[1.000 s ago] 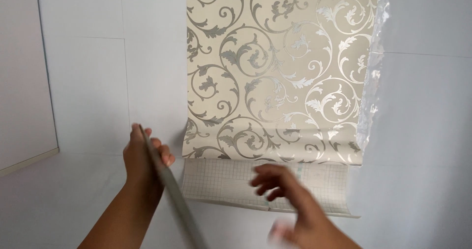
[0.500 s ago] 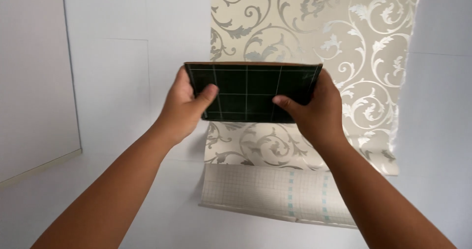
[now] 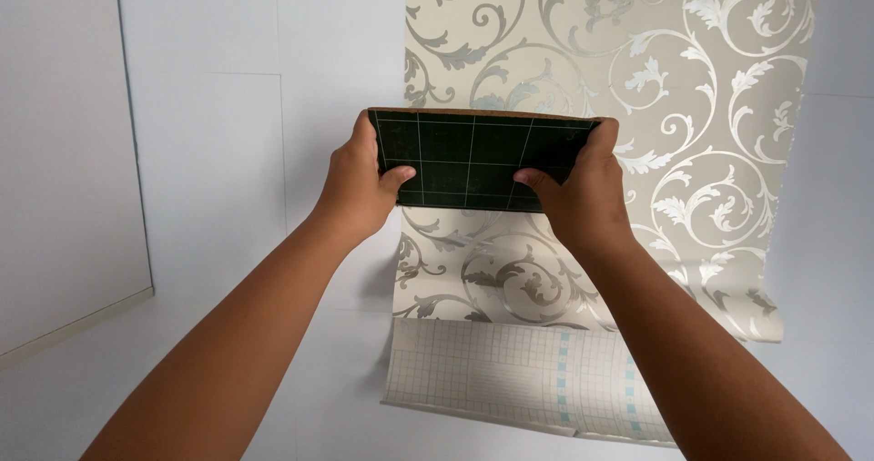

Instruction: Applying a patterned decorative wrap to a white surface by peeling the backing and smoothing it with a tool

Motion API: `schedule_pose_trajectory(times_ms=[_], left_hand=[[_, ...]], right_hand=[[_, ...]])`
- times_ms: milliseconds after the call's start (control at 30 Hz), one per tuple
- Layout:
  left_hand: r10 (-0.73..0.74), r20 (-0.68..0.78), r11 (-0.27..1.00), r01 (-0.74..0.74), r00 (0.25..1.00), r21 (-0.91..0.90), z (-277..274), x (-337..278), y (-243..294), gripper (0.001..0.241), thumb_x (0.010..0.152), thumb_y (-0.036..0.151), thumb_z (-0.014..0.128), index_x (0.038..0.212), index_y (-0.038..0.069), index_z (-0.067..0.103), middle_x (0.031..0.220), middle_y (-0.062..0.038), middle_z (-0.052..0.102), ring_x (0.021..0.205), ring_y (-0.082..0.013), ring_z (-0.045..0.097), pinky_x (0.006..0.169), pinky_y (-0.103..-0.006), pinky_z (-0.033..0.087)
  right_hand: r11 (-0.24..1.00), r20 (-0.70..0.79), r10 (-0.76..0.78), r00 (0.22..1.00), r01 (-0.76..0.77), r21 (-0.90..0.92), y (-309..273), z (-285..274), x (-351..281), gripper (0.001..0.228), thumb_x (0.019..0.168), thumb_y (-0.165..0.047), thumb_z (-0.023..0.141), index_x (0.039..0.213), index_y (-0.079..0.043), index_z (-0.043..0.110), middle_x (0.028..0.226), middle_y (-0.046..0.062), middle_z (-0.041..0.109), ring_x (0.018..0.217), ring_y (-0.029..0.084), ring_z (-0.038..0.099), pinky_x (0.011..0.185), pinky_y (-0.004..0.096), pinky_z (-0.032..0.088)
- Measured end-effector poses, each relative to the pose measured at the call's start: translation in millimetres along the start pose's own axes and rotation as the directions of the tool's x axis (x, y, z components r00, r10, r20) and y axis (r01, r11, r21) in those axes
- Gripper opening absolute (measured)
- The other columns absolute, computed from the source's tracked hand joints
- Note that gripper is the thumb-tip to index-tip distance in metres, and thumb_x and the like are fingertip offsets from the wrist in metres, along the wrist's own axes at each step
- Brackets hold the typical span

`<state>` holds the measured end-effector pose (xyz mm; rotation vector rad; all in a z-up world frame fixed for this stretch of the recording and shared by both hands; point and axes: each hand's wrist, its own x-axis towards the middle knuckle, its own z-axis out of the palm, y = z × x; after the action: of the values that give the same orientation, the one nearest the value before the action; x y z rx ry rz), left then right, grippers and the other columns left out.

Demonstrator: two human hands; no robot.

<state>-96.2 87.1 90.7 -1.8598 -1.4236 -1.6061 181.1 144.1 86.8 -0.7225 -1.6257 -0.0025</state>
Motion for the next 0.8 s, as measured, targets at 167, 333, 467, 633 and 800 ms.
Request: schedule_pose_trajectory(times_ms=[167,333,467,633,800], left_hand=[[0.034,0.019,0.998,-0.033,0.999,-0.061,4.7,-0.9,-27.1,0.063,0.102,0.0,0.07,0.154,-0.003,0.034,0.14,-0.033,0.064,0.128,-0.0505,0.066,0.1,-0.0564,0.06],[-0.044,0.067,0.999,0.044,0.997,0.0,5.8,-8.6,-21.5,0.073,0.103,0.007,0.072,0.159,-0.007,0.028,0.149,-0.038,0.055,0.134,-0.0522,0.06,0.104,-0.0566,0.059],[-0.012,0.072,0.999,0.014,0.997,-0.031,7.3,-12.8,-29.8,0.064,0.101,0.005,0.072,0.153,-0.005,0.037,0.138,-0.033,0.065,0.129,-0.0514,0.065,0.1,-0.0588,0.061],[0.019,0.081,0.999,-0.015,0.997,-0.044,-0.2,-9.0,-17.4,0.061,0.097,0.004,0.077,0.147,-0.006,0.044,0.131,-0.033,0.068,0.126,-0.0522,0.066,0.098,-0.0614,0.061],[0.008,0.027,0.999,-0.007,1.0,-0.031,-3.6,5.0,7.8,0.066,0.102,0.005,0.074,0.155,-0.006,0.035,0.144,-0.034,0.062,0.134,-0.0503,0.062,0.104,-0.0579,0.059]], right_hand=[[0.999,0.033,-0.02,0.999,0.021,-0.031,2.7,1.9,-0.2,0.073,0.089,-0.024,0.093,0.126,-0.002,0.035,0.111,0.027,0.067,0.113,0.052,0.072,0.093,0.061,0.059],[0.999,0.066,0.007,0.998,-0.003,-0.053,6.7,3.8,-7.2,0.074,0.089,-0.028,0.093,0.129,-0.001,0.036,0.114,0.027,0.067,0.115,0.05,0.072,0.095,0.06,0.059],[0.997,0.085,0.038,0.996,-0.032,-0.076,6.1,2.9,-12.8,0.074,0.089,-0.029,0.092,0.128,-0.001,0.036,0.115,0.028,0.067,0.115,0.049,0.072,0.096,0.059,0.059],[0.994,0.116,0.074,0.991,-0.064,-0.086,-4.3,-5.4,-7.4,0.075,0.089,-0.031,0.092,0.129,-0.001,0.037,0.115,0.028,0.067,0.116,0.048,0.072,0.096,0.058,0.059],[0.999,0.029,0.002,1.0,-0.001,-0.053,-15.0,-24.7,6.7,0.074,0.089,-0.027,0.093,0.129,-0.001,0.036,0.115,0.028,0.068,0.116,0.05,0.072,0.096,0.058,0.06]])
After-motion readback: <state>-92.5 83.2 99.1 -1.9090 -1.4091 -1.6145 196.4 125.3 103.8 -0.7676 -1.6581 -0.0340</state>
